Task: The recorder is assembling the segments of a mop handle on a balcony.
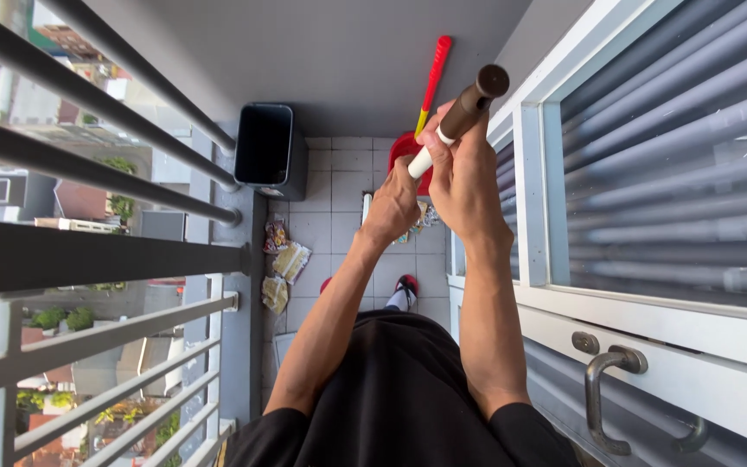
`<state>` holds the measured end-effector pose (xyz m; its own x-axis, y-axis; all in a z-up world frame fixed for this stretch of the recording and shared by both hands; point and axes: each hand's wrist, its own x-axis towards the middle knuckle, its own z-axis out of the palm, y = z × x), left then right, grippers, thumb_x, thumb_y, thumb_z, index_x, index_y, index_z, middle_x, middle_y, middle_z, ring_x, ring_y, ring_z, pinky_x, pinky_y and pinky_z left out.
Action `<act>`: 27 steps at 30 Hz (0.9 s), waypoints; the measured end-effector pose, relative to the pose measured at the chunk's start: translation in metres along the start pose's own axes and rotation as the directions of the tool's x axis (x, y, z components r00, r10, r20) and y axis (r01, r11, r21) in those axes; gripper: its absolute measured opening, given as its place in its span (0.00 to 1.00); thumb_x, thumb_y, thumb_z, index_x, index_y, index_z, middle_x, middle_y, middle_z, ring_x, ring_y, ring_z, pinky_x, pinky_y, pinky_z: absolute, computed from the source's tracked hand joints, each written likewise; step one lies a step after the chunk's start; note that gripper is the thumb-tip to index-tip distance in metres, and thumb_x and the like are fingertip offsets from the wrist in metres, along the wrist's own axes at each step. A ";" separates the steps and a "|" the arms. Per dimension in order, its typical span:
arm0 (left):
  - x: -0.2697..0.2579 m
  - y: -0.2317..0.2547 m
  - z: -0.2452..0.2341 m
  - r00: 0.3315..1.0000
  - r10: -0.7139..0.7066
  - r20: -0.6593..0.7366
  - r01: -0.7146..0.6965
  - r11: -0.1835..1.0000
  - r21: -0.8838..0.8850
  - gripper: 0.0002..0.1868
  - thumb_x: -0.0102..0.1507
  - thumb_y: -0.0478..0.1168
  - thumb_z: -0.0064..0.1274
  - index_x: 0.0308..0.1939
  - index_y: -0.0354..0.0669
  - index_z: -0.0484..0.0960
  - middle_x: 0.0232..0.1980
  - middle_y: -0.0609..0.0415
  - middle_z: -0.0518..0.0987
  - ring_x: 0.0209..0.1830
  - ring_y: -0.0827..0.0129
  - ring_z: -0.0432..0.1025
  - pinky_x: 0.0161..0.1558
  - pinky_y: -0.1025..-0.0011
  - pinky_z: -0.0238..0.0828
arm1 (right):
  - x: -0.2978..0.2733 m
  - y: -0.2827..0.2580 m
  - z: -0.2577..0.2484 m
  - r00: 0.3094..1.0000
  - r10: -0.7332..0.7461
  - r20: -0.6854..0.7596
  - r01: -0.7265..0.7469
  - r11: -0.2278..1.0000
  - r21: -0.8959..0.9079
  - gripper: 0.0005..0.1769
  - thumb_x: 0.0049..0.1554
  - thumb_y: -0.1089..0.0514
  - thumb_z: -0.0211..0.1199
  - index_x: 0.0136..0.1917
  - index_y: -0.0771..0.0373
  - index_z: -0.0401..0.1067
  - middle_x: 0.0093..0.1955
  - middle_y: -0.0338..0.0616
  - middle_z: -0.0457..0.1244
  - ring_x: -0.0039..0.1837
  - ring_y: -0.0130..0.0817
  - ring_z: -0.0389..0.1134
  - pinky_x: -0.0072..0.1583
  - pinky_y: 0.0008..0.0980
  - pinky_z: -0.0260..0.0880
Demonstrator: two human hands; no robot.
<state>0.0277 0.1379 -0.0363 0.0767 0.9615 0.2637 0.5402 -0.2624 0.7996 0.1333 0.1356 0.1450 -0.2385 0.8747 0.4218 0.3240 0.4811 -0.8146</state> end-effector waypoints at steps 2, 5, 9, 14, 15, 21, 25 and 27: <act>0.001 0.003 0.000 1.000 -0.006 0.016 0.006 1.000 0.016 0.28 0.58 0.24 0.51 0.61 0.31 0.60 0.50 0.33 0.77 0.52 0.38 0.74 0.50 0.49 0.75 | -0.002 0.002 -0.002 1.000 -0.003 -0.008 0.003 1.000 0.015 0.12 0.71 0.63 0.53 0.65 0.65 0.55 0.52 0.47 0.65 0.57 0.40 0.74 0.63 0.42 0.76; 0.006 0.006 0.003 1.000 -0.005 0.011 0.005 1.000 0.028 0.28 0.58 0.24 0.50 0.61 0.30 0.60 0.50 0.31 0.77 0.51 0.36 0.74 0.48 0.48 0.75 | 0.003 0.002 -0.006 1.000 0.007 -0.011 -0.007 0.999 0.036 0.11 0.71 0.63 0.53 0.64 0.65 0.56 0.53 0.48 0.65 0.57 0.40 0.74 0.63 0.42 0.76; 0.006 0.007 0.008 1.000 -0.023 0.005 0.023 1.000 0.015 0.26 0.62 0.25 0.50 0.62 0.31 0.60 0.51 0.31 0.77 0.50 0.37 0.75 0.48 0.48 0.75 | 0.004 0.002 -0.011 0.998 0.056 -0.005 -0.056 0.997 0.046 0.10 0.70 0.62 0.53 0.62 0.66 0.57 0.52 0.48 0.65 0.57 0.39 0.74 0.61 0.41 0.76; 0.010 0.012 0.009 0.997 -0.057 0.050 0.056 0.998 0.009 0.28 0.57 0.25 0.51 0.61 0.32 0.61 0.49 0.34 0.78 0.50 0.40 0.76 0.47 0.50 0.76 | 0.005 0.002 -0.015 0.997 0.080 -0.004 -0.079 0.996 0.042 0.11 0.69 0.62 0.53 0.62 0.66 0.57 0.52 0.48 0.65 0.57 0.38 0.74 0.61 0.40 0.76; 0.011 0.011 0.011 0.996 -0.064 0.063 0.064 0.998 0.013 0.28 0.58 0.25 0.51 0.62 0.32 0.60 0.49 0.34 0.78 0.50 0.40 0.76 0.46 0.50 0.76 | 0.005 0.002 -0.016 0.997 0.080 -0.011 -0.079 0.996 0.039 0.11 0.69 0.62 0.53 0.62 0.66 0.57 0.52 0.48 0.65 0.57 0.38 0.74 0.60 0.40 0.76; 0.016 0.021 0.008 0.989 -0.103 0.109 0.102 0.995 0.009 0.28 0.58 0.25 0.51 0.60 0.33 0.61 0.50 0.35 0.78 0.49 0.40 0.76 0.49 0.50 0.75 | 0.009 -0.001 -0.019 0.993 0.118 -0.016 -0.118 0.993 -0.004 0.12 0.68 0.62 0.54 0.62 0.66 0.58 0.49 0.48 0.66 0.53 0.39 0.74 0.55 0.41 0.75; 0.018 0.009 0.013 0.992 -0.064 0.109 0.062 0.998 0.021 0.30 0.58 0.26 0.52 0.62 0.29 0.59 0.51 0.31 0.75 0.49 0.38 0.75 0.48 0.49 0.76 | 0.011 -0.002 -0.016 0.995 0.099 -0.012 -0.099 0.995 -0.027 0.12 0.68 0.60 0.55 0.62 0.66 0.58 0.49 0.48 0.66 0.52 0.40 0.74 0.54 0.40 0.76; 0.015 0.014 0.006 0.996 -0.016 0.084 0.015 1.000 0.005 0.29 0.58 0.25 0.50 0.62 0.30 0.59 0.51 0.33 0.76 0.50 0.39 0.76 0.47 0.49 0.76 | 0.010 -0.004 -0.015 0.996 0.093 -0.004 -0.093 0.995 -0.038 0.13 0.68 0.59 0.55 0.62 0.66 0.58 0.49 0.48 0.67 0.52 0.40 0.74 0.54 0.40 0.76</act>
<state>0.0417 0.1488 -0.0247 0.1383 0.9689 0.2051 0.5459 -0.2474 0.8005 0.1432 0.1429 0.1581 -0.2035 0.9159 0.3459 0.3792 0.3995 -0.8346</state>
